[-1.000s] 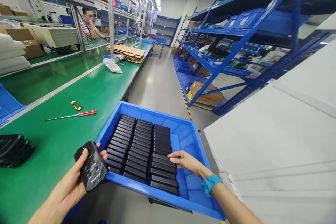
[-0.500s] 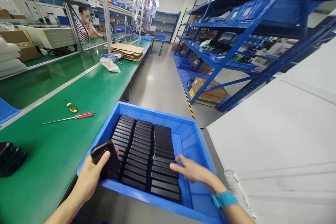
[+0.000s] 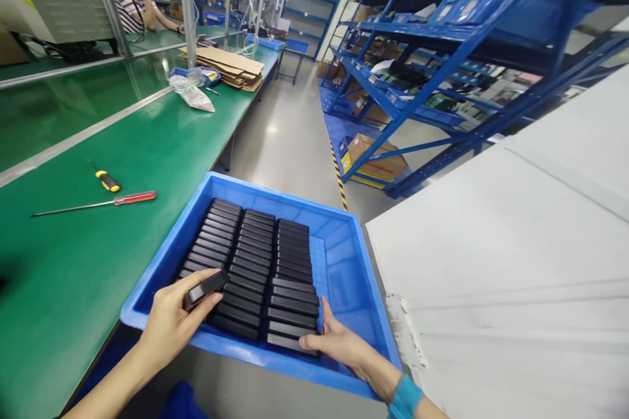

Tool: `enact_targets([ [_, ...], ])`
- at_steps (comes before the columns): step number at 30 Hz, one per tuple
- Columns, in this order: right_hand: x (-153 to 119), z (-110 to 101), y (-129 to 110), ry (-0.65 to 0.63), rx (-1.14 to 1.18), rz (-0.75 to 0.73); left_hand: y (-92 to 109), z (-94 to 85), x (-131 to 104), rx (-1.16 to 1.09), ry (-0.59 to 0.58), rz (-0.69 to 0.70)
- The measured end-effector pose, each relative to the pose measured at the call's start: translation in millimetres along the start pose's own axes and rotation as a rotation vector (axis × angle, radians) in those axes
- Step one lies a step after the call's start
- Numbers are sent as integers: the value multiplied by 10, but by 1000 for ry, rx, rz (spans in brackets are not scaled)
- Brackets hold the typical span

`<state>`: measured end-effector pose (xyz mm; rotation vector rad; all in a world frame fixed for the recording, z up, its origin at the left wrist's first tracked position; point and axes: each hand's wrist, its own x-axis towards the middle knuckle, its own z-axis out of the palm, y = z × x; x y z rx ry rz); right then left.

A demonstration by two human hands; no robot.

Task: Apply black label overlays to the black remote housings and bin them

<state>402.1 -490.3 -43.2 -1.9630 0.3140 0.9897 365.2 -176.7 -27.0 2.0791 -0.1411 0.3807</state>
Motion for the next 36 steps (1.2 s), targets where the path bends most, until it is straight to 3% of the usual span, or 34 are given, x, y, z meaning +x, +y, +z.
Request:
enact_targets([
  [13,-39,48,-124,-23,63,-153,7,-24,26,-37,-30,-50],
  [19,23,-58,-3,-38,-83,-72,23,-28,24,-27,-31,-67],
  [25,162,-230,-314,90,-280,-346,37,-36,43,-40,-68,-88],
  [30,337,-248,-540,41,-287,-216,53,-49,33,-38,-59,-91],
  [33,344,-167,-486,11,-223,-165,68,-52,26,-31,-41,-90],
  [36,304,-76,-390,60,-183,-245,79,-51,28,-28,-48,-92],
])
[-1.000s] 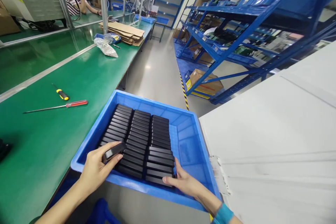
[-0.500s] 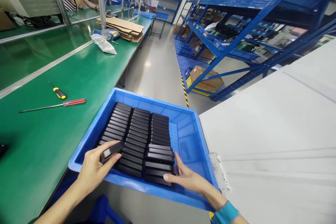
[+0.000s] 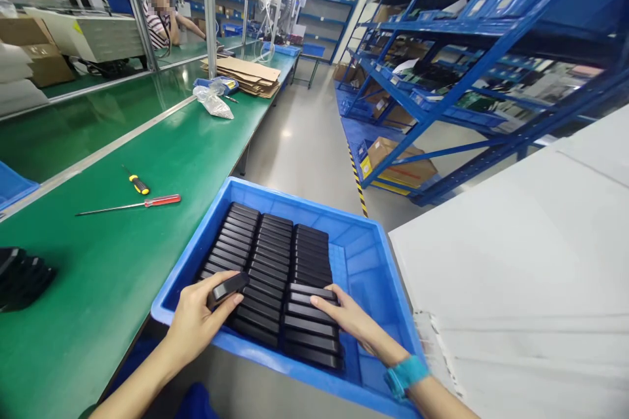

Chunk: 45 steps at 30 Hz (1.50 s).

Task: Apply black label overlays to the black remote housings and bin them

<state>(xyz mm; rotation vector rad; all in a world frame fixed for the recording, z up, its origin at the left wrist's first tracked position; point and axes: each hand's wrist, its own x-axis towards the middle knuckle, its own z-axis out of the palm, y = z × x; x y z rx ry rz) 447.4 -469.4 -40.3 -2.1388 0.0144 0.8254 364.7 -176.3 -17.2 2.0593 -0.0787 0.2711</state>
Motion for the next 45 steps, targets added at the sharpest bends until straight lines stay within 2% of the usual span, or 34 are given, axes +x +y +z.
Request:
enact_targets([
  [4,-32,37,48,144,-49,-120,1,-1,5,7,14,13],
  [6,-19,5,48,174,-85,-155,-3,-2,5,7,17,21],
  [17,72,-185,53,64,-228,-174,13,3,2,17,9,13],
  [22,125,-335,-64,31,-326,-215,6,9,13,41,9,21],
  [26,100,-311,-108,155,-414,-264,4,15,14,48,9,22],
  [32,9,-118,104,327,-321,-352,-2,24,5,43,15,29],
  [37,103,-289,160,458,-82,-278,10,19,15,47,15,41],
  [40,166,-338,83,381,73,-252,19,16,14,53,20,36],
  [45,133,-232,11,93,274,-97,19,18,6,37,31,21],
])
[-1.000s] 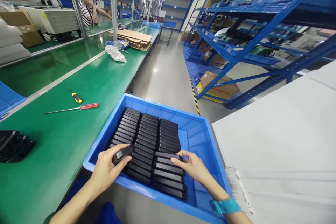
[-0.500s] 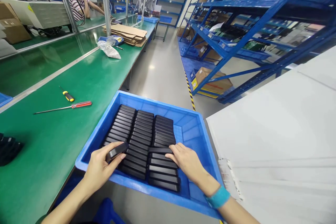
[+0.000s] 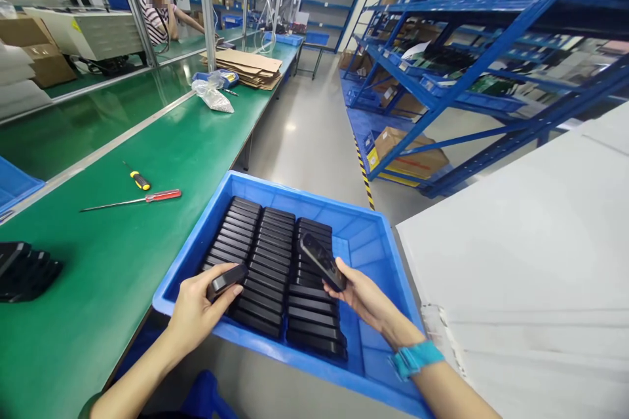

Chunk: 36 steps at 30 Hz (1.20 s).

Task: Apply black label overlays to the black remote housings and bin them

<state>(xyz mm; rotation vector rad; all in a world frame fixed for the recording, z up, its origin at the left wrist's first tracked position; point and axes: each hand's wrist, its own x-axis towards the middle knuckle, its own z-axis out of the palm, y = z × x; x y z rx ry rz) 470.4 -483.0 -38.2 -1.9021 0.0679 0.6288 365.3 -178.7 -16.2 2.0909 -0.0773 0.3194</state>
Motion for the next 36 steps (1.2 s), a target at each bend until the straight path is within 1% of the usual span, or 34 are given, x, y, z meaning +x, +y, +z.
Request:
enact_targets([
  [3,-71,-2,32,-112,0,100,-9,0,-6,-6,3,-4],
  [5,-121,-37,26,-140,-6,146,-17,-1,-12,-7,5,-5],
  [8,-203,-112,-52,-182,30,203,-26,0,-21,-9,6,5],
  [10,-261,-138,-97,-235,69,248,-30,0,-24,-18,-3,2],
  [12,-313,-111,-87,-313,82,321,-29,-3,-22,-40,-6,-12],
  [14,-348,-40,-35,-384,60,396,-25,-14,-18,-69,-2,-39],
  [16,-358,33,-11,-414,22,431,-21,-30,-14,-123,7,-69],
  [18,-341,78,-96,-403,-19,392,-17,-48,-12,-242,29,-109],
  [19,-323,97,-188,-384,-35,338,-14,-59,-10,-337,51,-139],
  [21,-279,175,-447,-320,-50,172,-2,-87,-7,-593,120,-247],
  [23,-246,368,-735,-256,-33,-19,22,-135,-7,-874,214,-394],
  [24,-241,518,-863,-226,-26,-118,40,-171,-13,-1006,257,-462],
  [25,-246,699,-972,-199,-25,-215,61,-217,-25,-1124,292,-516],
  [27,-279,1113,-1130,-178,-43,-399,104,-337,-76,-1305,362,-560],
  [28,-300,1322,-1185,-187,-57,-476,122,-411,-116,-1367,404,-553],
  [30,-327,1699,-1280,-254,-88,-581,136,-590,-221,-1424,515,-506],
  [32,-306,2002,-1392,-327,-117,-659,122,-803,-347,-1441,615,-448],
  [35,-201,2414,-1620,-370,-116,-770,85,-1161,-523,-1483,684,-352],
  [36,-171,2564,-1701,-404,-101,-792,79,-1280,-565,-1491,701,-316],
])
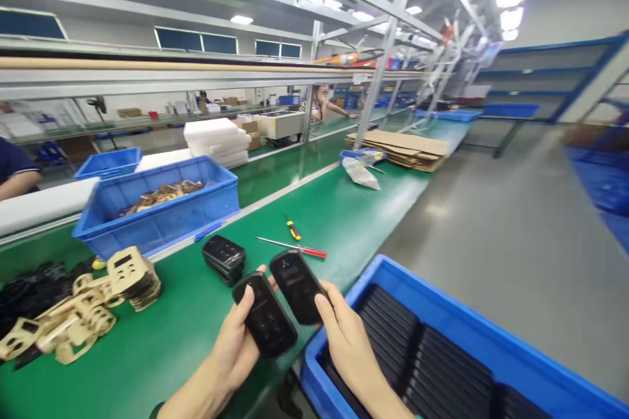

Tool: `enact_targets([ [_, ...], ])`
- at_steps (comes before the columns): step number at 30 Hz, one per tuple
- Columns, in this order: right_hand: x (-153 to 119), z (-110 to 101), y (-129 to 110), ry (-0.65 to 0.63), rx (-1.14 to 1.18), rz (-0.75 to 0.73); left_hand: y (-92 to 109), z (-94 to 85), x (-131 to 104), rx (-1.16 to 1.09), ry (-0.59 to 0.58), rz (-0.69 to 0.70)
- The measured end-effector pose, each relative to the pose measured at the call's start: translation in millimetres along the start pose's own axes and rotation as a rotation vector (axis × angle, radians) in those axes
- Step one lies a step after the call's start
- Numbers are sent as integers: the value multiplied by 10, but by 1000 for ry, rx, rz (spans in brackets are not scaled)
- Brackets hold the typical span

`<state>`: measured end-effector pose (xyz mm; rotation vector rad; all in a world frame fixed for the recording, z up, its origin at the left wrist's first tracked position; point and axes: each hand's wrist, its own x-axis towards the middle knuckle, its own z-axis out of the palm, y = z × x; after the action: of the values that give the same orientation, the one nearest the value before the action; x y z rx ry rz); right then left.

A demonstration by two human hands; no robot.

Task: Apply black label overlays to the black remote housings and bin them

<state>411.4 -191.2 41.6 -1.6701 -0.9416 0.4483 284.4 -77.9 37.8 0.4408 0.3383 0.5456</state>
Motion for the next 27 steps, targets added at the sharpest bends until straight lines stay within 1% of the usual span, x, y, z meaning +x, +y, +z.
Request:
enact_targets([
  [2,236,251,-75,-115,94,-39,229,-6,13,-6,4,78],
  [4,420,523,-181,-235,202,-81,426,39,50,31,62,180],
  [5,499,650,-245,-264,240,-106,517,78,78,57,107,235],
  [7,654,856,-382,-274,263,-151,691,172,148,119,210,332],
  [9,833,987,-518,-283,240,-169,866,264,229,189,298,405],
  [11,1035,1058,-622,-315,207,-160,1031,313,302,240,340,436],
  [12,1137,1084,-654,-338,191,-142,1103,310,329,253,345,438],
  [14,1315,1131,-665,-386,158,-88,1204,241,353,254,351,426],
  [17,1481,1204,-559,-441,77,12,1225,13,329,243,427,391],
  [19,1537,1236,-448,-464,18,69,1173,-146,310,227,491,328],
  [21,1578,1243,-356,-505,-10,116,1112,-248,313,213,517,244],
  [24,1627,1228,-304,-622,-8,176,1072,-259,362,201,483,173],
  [27,1622,1225,-341,-725,10,174,1097,-189,431,199,433,172],
])
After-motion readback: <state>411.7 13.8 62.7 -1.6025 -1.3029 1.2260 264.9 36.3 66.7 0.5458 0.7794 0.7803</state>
